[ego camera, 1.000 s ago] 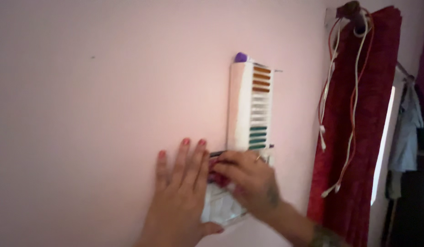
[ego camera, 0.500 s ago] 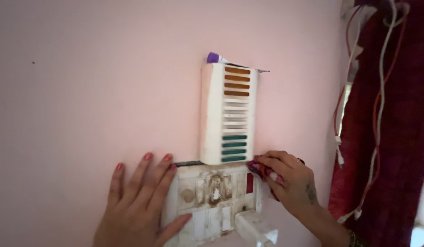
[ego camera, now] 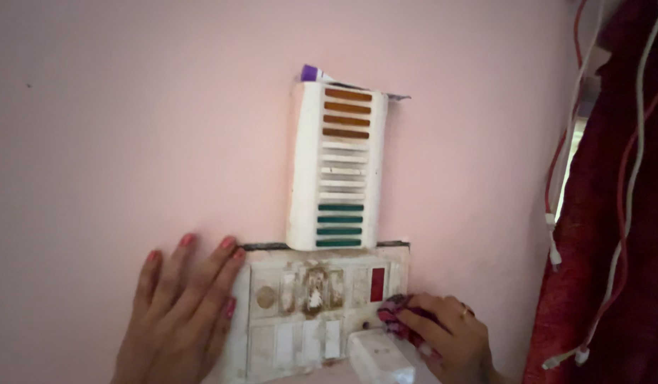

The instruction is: The person wipes a wall-mounted switchboard with a cloth and then cleans the screen of a wall-mounted TV using the same cloth.

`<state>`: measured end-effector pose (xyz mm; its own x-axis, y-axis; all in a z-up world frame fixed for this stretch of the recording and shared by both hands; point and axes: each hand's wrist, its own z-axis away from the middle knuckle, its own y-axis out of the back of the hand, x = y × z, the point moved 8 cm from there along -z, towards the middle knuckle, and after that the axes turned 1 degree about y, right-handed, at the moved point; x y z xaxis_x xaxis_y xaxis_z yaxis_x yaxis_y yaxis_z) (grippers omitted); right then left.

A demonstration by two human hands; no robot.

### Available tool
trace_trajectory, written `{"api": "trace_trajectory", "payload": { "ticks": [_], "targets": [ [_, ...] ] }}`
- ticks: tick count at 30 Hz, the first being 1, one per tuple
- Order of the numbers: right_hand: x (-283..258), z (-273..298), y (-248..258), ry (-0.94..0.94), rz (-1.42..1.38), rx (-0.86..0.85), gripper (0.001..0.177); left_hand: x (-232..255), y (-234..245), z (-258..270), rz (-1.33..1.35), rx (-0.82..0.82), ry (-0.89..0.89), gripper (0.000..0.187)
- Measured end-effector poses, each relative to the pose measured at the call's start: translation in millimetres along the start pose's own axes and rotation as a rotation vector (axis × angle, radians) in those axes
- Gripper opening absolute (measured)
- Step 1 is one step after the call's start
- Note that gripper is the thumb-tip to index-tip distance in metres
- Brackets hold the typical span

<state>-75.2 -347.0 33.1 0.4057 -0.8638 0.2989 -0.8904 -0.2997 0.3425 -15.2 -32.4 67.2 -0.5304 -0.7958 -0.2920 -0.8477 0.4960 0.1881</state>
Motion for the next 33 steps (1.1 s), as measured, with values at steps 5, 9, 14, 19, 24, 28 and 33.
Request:
{"api": "trace_trajectory", "payload": {
  "ticks": [5, 9, 14, 19, 24, 28, 33],
  "targets": [
    [25, -47, 11, -0.051, 0.047, 0.077, 0.044, 0, 1, 3, -0.041, -0.007, 0.036, 0.054],
    [16, -49, 18, -0.068, 0.049, 0.117, 0.053, 4, 6, 1, -0.034, 0.058, 0.018, 0.051],
    [13, -38, 13, -0.004, 0.061, 0.072, 0.049, 5, 9, -2, -0.023, 0.001, 0.025, 0.051],
    [16, -77, 14, -0.089, 0.060, 0.110, 0.043, 6, 12, -5, -0.027, -0.008, 0.012, 0.052],
    [-14, -89, 13, 0.017, 0.043, 0.152, 0.044, 8, 11, -4, -0.038, -0.003, -0.011, 0.052],
    [-9, -86, 14, 0.028, 0.041, 0.085, 0.045, 7, 12, -4, -0.026, -0.024, 0.013, 0.052],
    [2, -57, 16, 0.026, 0.032, 0.129, 0.047, 6, 8, -2, -0.053, -0.045, 0.027, 0.051]
  ]
}}
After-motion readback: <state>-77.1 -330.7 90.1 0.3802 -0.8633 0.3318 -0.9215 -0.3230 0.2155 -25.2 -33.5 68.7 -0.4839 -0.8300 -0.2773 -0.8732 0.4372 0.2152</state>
